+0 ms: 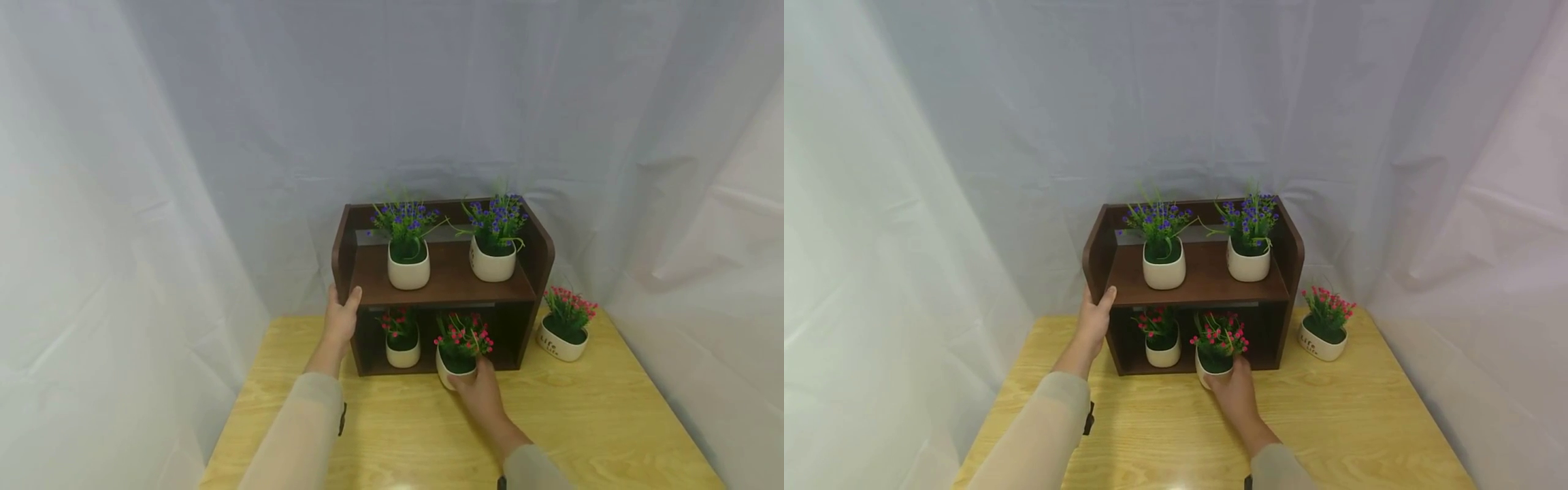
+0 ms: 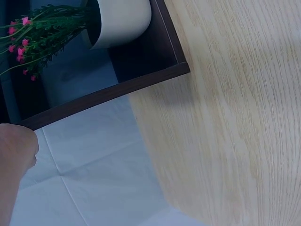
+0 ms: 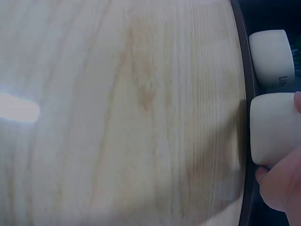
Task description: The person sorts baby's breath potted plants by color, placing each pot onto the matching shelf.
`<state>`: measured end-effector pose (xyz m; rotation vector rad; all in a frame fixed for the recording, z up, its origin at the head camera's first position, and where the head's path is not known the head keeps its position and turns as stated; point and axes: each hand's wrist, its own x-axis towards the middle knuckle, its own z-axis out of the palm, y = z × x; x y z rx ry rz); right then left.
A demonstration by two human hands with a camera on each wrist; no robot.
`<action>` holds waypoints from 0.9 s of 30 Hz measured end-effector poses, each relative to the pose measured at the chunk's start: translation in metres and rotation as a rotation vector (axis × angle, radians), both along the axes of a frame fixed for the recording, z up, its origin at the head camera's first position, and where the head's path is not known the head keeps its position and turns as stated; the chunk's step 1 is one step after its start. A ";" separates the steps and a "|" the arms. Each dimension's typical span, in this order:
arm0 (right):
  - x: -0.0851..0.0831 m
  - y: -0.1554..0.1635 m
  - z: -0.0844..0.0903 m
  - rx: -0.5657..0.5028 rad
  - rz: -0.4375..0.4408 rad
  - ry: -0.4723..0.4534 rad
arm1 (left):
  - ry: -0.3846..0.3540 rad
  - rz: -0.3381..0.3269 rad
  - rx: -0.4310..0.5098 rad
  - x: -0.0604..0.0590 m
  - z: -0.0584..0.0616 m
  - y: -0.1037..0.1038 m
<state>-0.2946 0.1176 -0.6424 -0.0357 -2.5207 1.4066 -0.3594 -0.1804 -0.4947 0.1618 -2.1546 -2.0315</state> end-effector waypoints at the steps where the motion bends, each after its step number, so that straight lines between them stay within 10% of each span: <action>1: -0.001 0.000 0.001 0.002 0.008 -0.012 | -0.007 0.001 -0.004 0.000 0.000 0.000; 27: -0.036 -0.002 0.003 0.018 0.041 -0.040 | -0.098 -0.014 -0.032 0.000 -0.001 -0.005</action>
